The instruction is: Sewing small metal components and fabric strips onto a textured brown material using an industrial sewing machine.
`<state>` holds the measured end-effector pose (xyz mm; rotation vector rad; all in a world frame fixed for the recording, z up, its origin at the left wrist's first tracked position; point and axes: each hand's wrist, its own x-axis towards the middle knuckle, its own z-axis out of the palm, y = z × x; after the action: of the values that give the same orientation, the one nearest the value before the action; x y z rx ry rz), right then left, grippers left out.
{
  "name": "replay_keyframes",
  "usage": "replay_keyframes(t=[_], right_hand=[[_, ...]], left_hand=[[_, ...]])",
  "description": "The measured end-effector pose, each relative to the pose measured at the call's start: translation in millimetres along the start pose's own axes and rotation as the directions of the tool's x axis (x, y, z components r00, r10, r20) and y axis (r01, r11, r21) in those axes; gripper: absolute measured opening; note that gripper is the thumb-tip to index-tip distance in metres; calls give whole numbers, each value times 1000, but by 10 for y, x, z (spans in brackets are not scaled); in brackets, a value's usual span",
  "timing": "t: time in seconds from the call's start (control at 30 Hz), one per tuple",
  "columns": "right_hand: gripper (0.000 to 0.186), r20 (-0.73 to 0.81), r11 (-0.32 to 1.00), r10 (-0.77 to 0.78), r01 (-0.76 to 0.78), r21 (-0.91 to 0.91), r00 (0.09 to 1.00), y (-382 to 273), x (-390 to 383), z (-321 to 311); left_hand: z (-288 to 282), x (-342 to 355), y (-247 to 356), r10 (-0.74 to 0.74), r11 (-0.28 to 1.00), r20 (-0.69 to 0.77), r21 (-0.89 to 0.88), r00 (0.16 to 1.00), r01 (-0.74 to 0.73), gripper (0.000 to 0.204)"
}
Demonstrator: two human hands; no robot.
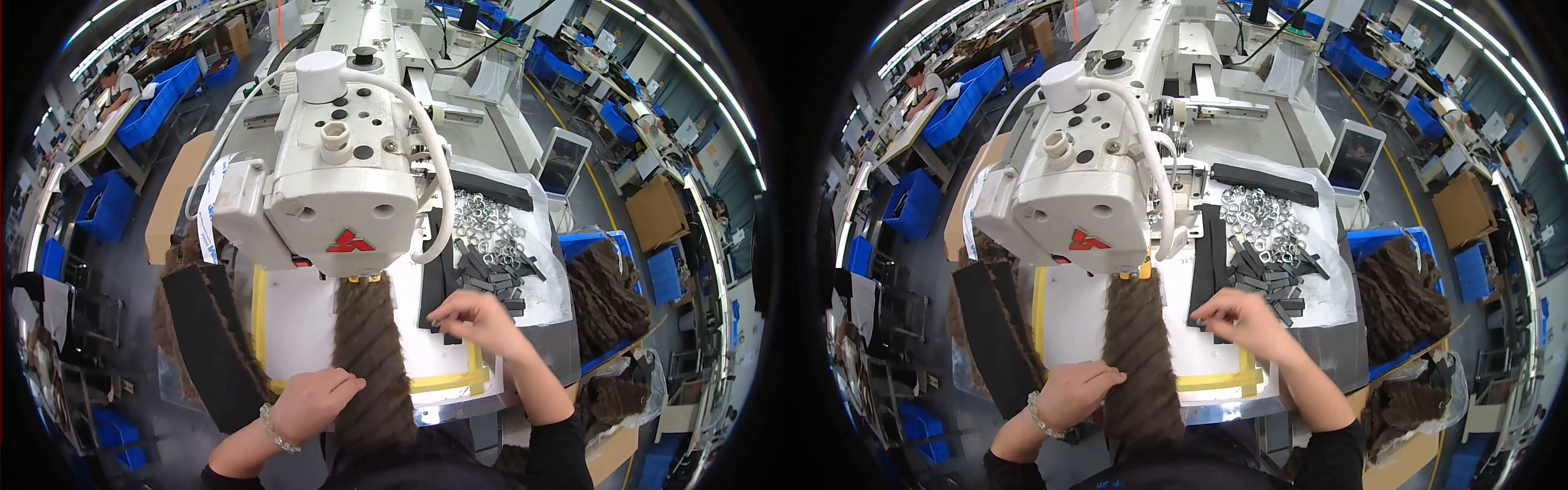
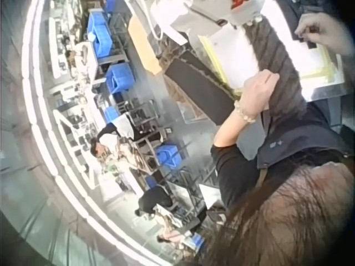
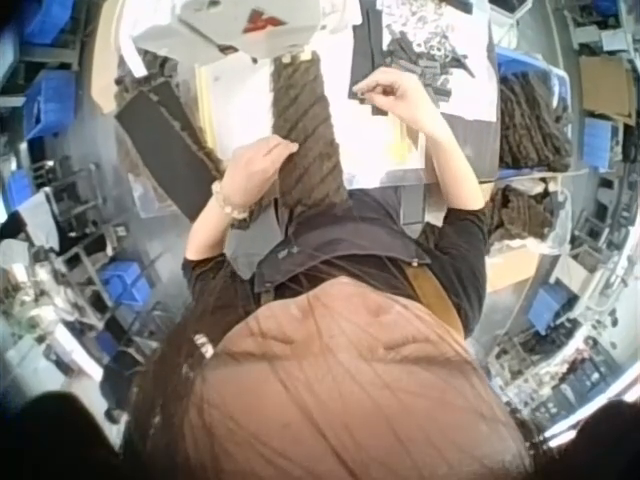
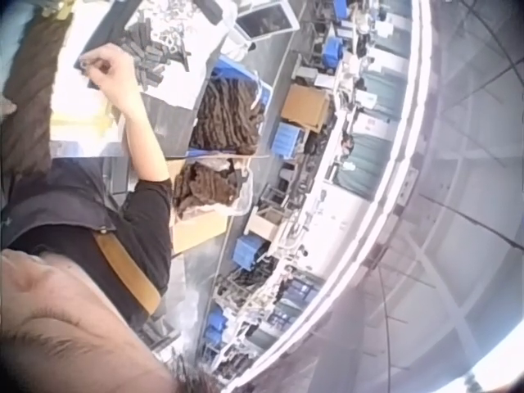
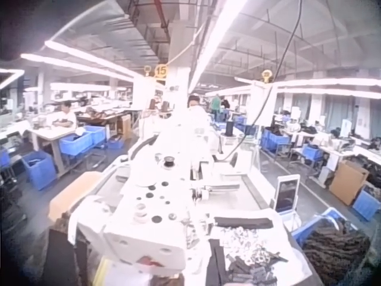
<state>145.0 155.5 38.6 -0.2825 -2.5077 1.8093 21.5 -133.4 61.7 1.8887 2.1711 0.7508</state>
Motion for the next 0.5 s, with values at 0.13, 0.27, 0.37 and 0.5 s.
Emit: replay_keyframes(t=[0.13, 0.27, 0.37, 0.5], right_hand=[[24, 79, 997, -55, 51, 57, 995, -109, -178, 542], [22, -18, 1000, -1, 1, -5, 1000, -288, -278, 728], [23, -31, 999, 23, -22, 35, 999, -369, -301, 753], [23, -42, 993, -110, 108, -43, 993, -381, -262, 767]], left_hand=[[79, 13, 94, 85, 996, -187, -20, 979, -91, 18], [193, 94, 140, 230, 973, -302, 44, 925, -227, 23], [205, 138, 189, 258, 966, -255, 62, 932, -250, 20], [206, 170, 184, 295, 955, -224, 90, 929, -282, 21]])
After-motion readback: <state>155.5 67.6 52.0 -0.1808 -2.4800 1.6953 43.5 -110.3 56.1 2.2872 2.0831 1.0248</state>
